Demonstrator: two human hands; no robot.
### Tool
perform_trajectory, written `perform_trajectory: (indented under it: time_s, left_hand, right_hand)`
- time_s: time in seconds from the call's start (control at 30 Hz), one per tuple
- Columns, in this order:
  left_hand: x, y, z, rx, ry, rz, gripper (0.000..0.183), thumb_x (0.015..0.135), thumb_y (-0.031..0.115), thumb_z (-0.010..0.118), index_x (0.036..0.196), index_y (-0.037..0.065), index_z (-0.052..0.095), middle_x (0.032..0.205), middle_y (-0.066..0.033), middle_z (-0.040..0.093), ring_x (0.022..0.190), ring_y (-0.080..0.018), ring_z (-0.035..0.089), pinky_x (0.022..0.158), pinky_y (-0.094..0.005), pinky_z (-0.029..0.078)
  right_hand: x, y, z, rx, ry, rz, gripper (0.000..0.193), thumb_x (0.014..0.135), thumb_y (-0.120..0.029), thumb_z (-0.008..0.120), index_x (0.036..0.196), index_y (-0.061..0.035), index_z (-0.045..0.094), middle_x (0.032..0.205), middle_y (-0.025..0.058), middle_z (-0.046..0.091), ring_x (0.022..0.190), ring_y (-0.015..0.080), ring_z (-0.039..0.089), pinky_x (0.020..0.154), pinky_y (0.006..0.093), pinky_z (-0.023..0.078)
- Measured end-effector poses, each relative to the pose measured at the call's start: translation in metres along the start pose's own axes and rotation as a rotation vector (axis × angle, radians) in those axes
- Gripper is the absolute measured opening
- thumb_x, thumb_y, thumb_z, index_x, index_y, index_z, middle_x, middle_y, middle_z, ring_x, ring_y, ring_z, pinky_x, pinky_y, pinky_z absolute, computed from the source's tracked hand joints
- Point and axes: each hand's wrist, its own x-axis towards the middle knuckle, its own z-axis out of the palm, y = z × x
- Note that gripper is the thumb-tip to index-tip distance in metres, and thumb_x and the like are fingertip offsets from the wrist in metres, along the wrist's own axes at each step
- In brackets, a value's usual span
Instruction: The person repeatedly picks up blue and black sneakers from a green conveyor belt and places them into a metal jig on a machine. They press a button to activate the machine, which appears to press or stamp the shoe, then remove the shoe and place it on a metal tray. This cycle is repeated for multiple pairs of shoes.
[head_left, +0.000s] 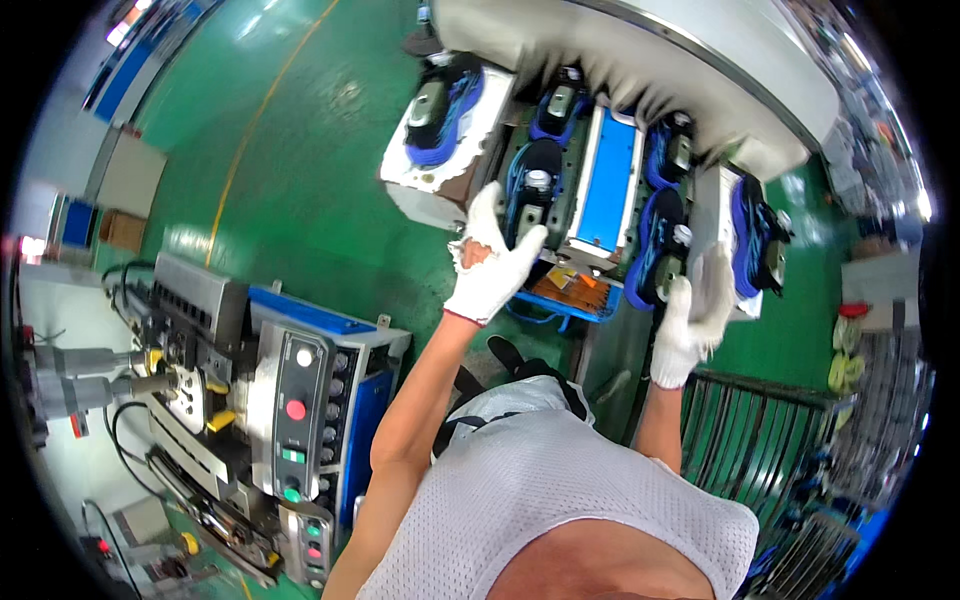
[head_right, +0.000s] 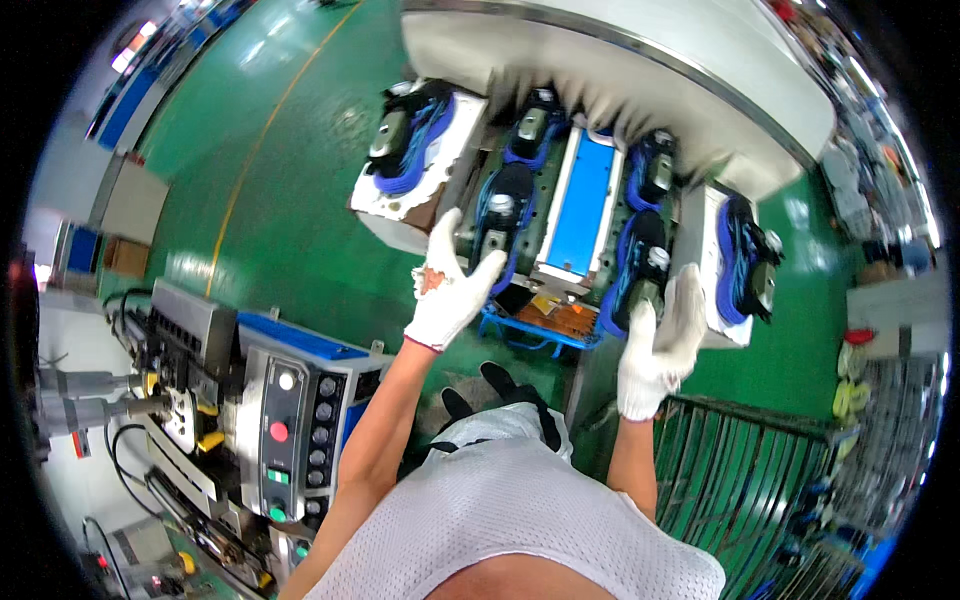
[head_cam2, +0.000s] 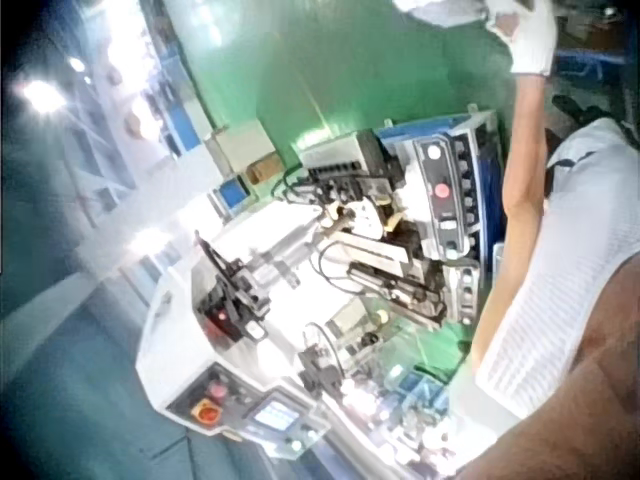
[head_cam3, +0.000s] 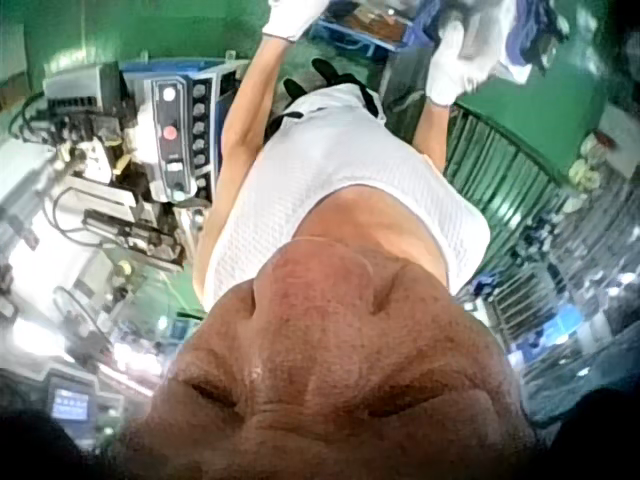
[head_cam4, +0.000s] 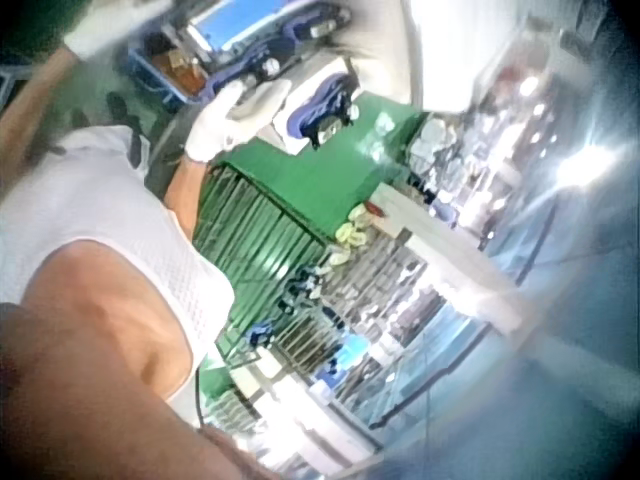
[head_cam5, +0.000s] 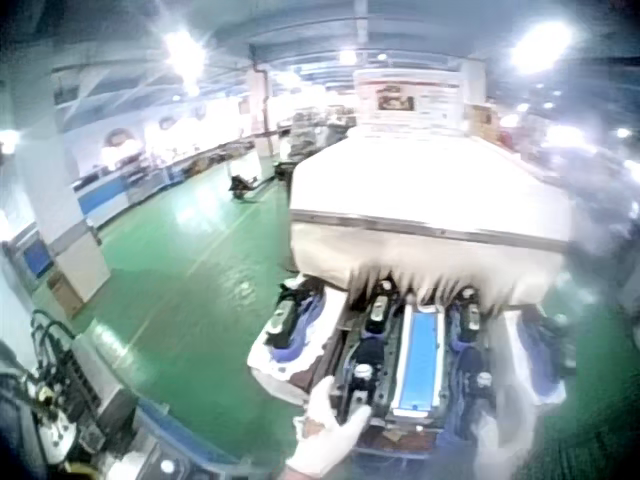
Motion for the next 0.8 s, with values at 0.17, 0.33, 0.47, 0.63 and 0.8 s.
perform_trajectory:
  time_s: [0.17,0.33,0.47,0.63,0.8]
  left_hand:
    - [-0.053,-0.023,-0.012,-0.111,0.131,0.051,0.071,0.086,0.026,0.076,0.142,-0.003,0.045,0.139,-0.0248,0.050,0.133,-0.0370,0.049,0.113,-0.0443,0.038]
    - [-0.175,-0.080,-0.029,0.121,0.089,-0.253,0.061,0.092,0.029,0.068,0.141,-0.002,0.048,0.140,-0.0234,0.054,0.128,-0.0364,0.056,0.107,-0.0440,0.046]
    - [-0.320,-0.134,-0.022,0.081,0.426,-0.684,0.055,0.096,0.038,0.061,0.137,0.002,0.054,0.131,-0.0220,0.063,0.117,-0.0362,0.064,0.102,-0.0442,0.047]
    - [-0.512,-0.155,-0.010,0.176,0.831,-1.284,0.056,0.096,0.046,0.057,0.133,0.004,0.058,0.131,-0.0219,0.064,0.123,-0.0359,0.061,0.103,-0.0454,0.046]
    - [-0.643,-0.130,0.034,0.004,1.357,-1.488,0.045,0.096,0.044,0.059,0.126,0.011,0.058,0.121,-0.0162,0.068,0.119,-0.0351,0.063,0.103,-0.0490,0.043]
  right_hand:
    - [-0.049,-0.017,0.044,0.508,-0.530,0.007,0.044,0.099,-0.001,0.056,0.141,0.0036,0.046,0.137,0.0269,0.057,0.123,0.0388,0.061,0.099,0.0518,0.056]
    - [-0.121,-0.005,0.110,0.508,-1.161,0.548,0.041,0.098,0.002,0.058,0.138,0.0044,0.050,0.134,0.0224,0.061,0.119,0.0291,0.065,0.103,0.0382,0.052]
    - [-0.183,0.055,0.135,0.278,-1.758,0.610,0.049,0.096,-0.003,0.064,0.142,0.0032,0.047,0.137,0.0214,0.061,0.125,0.0271,0.061,0.107,0.0366,0.048]
    - [-0.238,0.144,0.155,-0.178,-2.083,0.146,0.059,0.092,-0.028,0.072,0.137,0.0045,0.055,0.105,0.0115,0.071,0.076,0.0142,0.065,0.067,0.0295,0.055]
    - [-0.276,0.151,0.149,-0.488,-2.232,0.014,0.058,0.091,-0.024,0.074,0.136,0.0055,0.055,0.105,0.0116,0.069,0.070,0.0140,0.062,0.061,0.0296,0.053]
